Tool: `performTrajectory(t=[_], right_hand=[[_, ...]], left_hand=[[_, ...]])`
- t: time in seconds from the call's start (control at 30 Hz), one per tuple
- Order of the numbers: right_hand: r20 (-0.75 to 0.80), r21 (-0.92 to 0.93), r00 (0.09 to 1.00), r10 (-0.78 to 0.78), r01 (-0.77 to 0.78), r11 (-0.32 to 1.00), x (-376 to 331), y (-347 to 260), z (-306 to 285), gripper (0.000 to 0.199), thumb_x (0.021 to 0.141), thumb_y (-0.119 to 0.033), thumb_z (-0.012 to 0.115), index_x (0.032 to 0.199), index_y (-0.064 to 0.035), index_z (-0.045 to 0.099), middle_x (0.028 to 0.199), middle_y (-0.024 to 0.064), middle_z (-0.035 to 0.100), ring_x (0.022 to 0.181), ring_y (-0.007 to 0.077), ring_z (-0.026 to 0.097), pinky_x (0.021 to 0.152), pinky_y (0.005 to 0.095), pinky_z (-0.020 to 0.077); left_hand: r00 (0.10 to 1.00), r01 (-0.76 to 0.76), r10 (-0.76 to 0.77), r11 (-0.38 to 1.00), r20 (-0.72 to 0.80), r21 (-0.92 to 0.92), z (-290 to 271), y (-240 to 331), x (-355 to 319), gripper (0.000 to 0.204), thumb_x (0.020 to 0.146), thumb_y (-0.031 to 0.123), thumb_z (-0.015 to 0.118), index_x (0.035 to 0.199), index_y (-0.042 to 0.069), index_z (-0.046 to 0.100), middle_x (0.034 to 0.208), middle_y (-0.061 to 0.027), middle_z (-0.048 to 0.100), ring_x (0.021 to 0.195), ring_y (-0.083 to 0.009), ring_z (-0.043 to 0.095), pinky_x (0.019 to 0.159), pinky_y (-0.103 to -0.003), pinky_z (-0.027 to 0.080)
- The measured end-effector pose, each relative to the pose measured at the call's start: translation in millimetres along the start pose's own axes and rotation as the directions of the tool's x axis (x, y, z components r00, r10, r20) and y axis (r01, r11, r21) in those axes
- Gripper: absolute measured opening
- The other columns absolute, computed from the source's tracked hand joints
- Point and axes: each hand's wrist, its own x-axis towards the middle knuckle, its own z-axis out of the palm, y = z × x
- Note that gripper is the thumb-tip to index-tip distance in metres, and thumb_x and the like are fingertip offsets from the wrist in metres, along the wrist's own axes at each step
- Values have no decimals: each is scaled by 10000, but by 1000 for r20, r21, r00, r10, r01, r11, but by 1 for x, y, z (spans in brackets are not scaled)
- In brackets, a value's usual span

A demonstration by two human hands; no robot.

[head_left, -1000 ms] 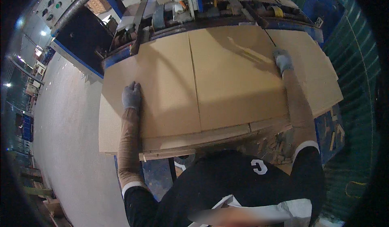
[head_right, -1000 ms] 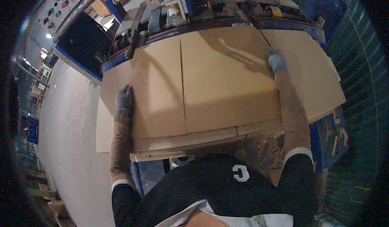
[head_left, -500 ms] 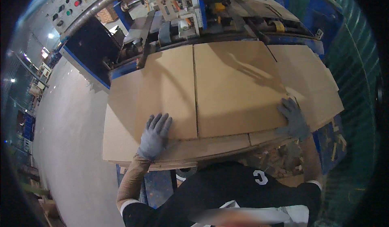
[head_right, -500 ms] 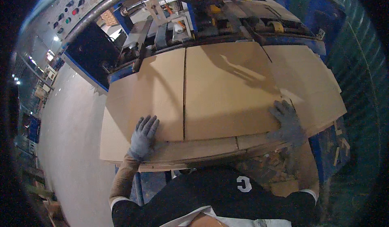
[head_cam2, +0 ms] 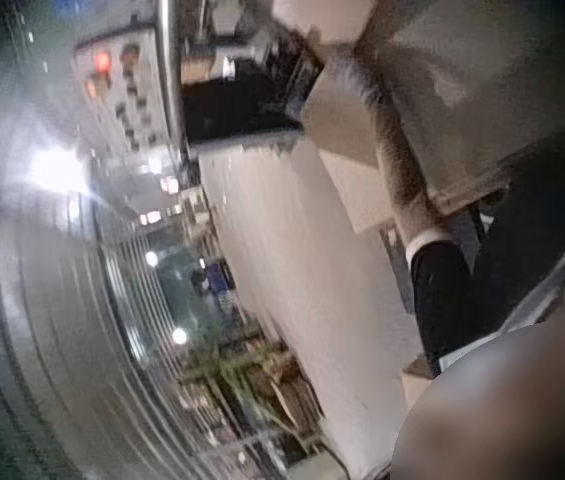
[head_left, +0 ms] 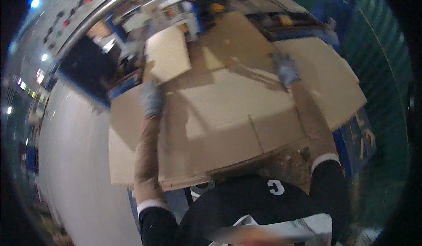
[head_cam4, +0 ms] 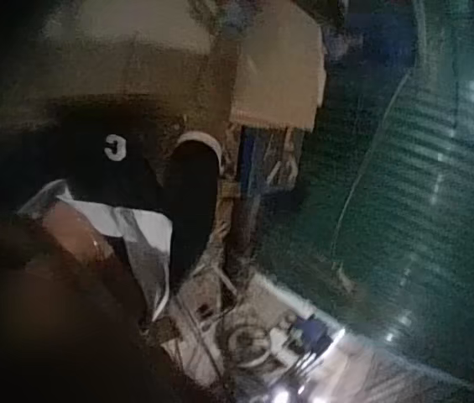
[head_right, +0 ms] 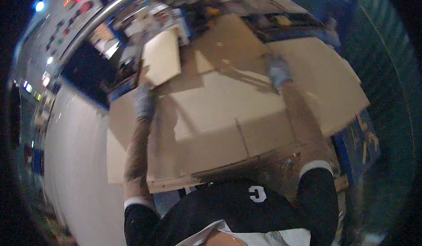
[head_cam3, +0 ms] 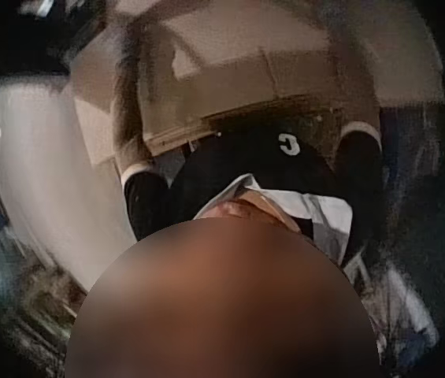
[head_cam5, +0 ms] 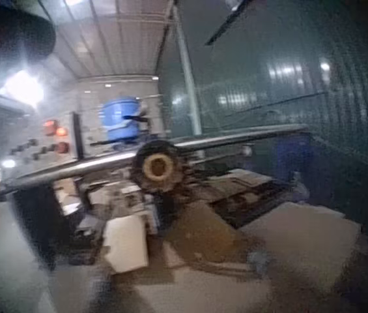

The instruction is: The person repeatedly picks up flat cardboard sheets from a conveyor and stacks them on a growing pile. The hands align each sheet and place it on top of the previous ones, maintaining a neat stack throughout the clip.

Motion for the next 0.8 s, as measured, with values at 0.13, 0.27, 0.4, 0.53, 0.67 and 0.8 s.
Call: performTrajectory(t=[0.13, 0.27, 0.4, 0.53, 0.67, 0.8], right_hand=[[-68, 331, 961, 267, -230, 915, -85, 37, -24, 548, 824, -379, 624, 1257, -56, 534, 1216, 167, 568, 1150, 372, 525, 961, 452, 434], [-303, 450, 556, 774, -633, 630, -212, 91, -36, 557, 829, -395, 631, 1249, -42, 536, 1240, 210, 559, 1145, 350, 545, 935, 430, 455], [-156, 559, 507, 847, -662, 499, -253, 109, -24, 557, 833, -406, 627, 1276, -80, 536, 1224, 221, 578, 1107, 354, 572, 904, 417, 478], [-114, 435, 401, 909, -803, 408, -239, 108, -21, 521, 825, -387, 639, 1253, -101, 561, 1112, 205, 637, 1049, 380, 591, 863, 435, 493], [-141, 470, 353, 925, -799, 376, -235, 108, -23, 512, 860, -443, 578, 1213, -72, 591, 1143, 206, 624, 1054, 326, 606, 878, 400, 486], [-255, 966, 203, 946, 14, 257, -227, 114, -23, 338, 879, -232, 603, 1143, -22, 582, 1072, 114, 656, 992, 264, 610, 821, 340, 489]], left_hand=[[906, -31, -108, 947, -410, -318, -15, -37, -79, 533, 857, 279, 599, 1306, 18, 481, 1244, -217, 547, 1159, -354, 499, 971, -428, 421], [664, 533, -574, 813, -479, -234, -14, -118, -180, 561, 852, 354, 604, 1294, 23, 503, 1228, -201, 564, 1122, -334, 521, 952, -416, 432], [295, 845, -828, 460, -478, -275, 1, -180, -236, 597, 847, 429, 609, 1282, 29, 524, 1212, -186, 582, 1086, -315, 543, 933, -405, 442], [77, 816, -853, 351, -516, -459, -8, -192, -258, 639, 842, 504, 614, 1269, 34, 546, 1196, -170, 600, 1049, -296, 565, 915, -394, 453], [110, 452, -881, 457, -460, -766, -49, -169, -270, 616, 831, 502, 634, 1238, 44, 571, 1122, -139, 628, 990, -292, 586, 890, -388, 460], [18, 180, -938, 343, -346, -922, -84, -167, -282, 522, 864, 333, 620, 1237, -25, 548, 1140, -150, 581, 987, -268, 584, 878, -356, 463]])
